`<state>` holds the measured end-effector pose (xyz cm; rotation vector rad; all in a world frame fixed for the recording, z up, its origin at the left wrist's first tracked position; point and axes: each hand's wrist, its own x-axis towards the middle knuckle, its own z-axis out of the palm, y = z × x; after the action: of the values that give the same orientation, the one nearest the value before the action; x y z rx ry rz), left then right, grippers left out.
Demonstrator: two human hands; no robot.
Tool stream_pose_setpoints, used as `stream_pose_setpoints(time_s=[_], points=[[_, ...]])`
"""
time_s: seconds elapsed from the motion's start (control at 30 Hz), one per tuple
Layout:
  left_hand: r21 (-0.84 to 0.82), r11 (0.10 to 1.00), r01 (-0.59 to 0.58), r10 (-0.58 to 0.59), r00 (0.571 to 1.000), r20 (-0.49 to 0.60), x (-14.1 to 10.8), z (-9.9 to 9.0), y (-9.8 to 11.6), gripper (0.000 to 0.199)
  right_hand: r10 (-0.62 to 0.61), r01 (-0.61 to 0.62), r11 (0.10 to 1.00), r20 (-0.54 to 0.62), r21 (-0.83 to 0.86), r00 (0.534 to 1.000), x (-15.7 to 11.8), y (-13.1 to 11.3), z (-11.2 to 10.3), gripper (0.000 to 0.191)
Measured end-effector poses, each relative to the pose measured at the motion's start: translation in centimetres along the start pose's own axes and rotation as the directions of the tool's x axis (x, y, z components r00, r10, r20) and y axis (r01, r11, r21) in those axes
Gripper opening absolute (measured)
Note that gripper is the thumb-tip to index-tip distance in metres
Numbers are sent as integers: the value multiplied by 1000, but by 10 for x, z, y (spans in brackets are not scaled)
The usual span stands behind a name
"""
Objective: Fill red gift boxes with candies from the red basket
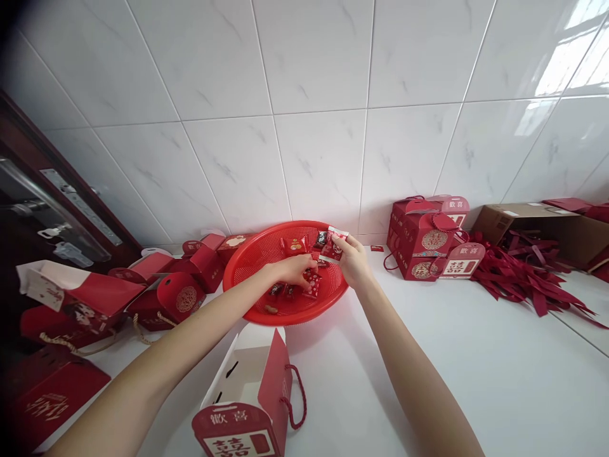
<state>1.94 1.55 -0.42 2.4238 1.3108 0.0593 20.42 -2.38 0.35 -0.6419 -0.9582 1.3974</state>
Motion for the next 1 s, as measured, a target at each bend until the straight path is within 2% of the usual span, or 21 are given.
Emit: stream_pose_setpoints(time_s=[0.13, 0.2, 0.27, 0.4, 0.53, 0.73, 1.0], points=[[-149, 989, -9, -5, 996, -92, -9, -14, -3, 25, 38, -36, 998, -29, 51, 999, 0, -4, 0, 28], [-179, 984, -21, -11, 985, -171, -15, -22, -5, 26, 80, -77, 995, -41, 56, 996, -1, -7, 1, 27], [-284, 957, -62, -19, 961, -275, -23, -29, -4, 30, 125, -123, 991, -42, 45, 991, -3, -10, 3, 28], [-593, 778, -210, -98, 891, -444, -50, -32, 6, 44, 122, -122, 993, 18, -4, 992, -6, -14, 6, 28], [-691, 672, -265, -134, 875, -466, -82, -25, 27, 48, 107, -103, 994, 108, -37, 988, -12, -18, 14, 28], [-745, 605, -282, -186, 859, -476, -114, -15, 47, 52, 276, -286, 957, 148, 54, 950, -31, -27, 34, 23], [-727, 624, -286, -239, 816, -526, -135, -8, 60, 58, 149, -140, 988, 203, -59, 968, -59, -42, 48, 26]])
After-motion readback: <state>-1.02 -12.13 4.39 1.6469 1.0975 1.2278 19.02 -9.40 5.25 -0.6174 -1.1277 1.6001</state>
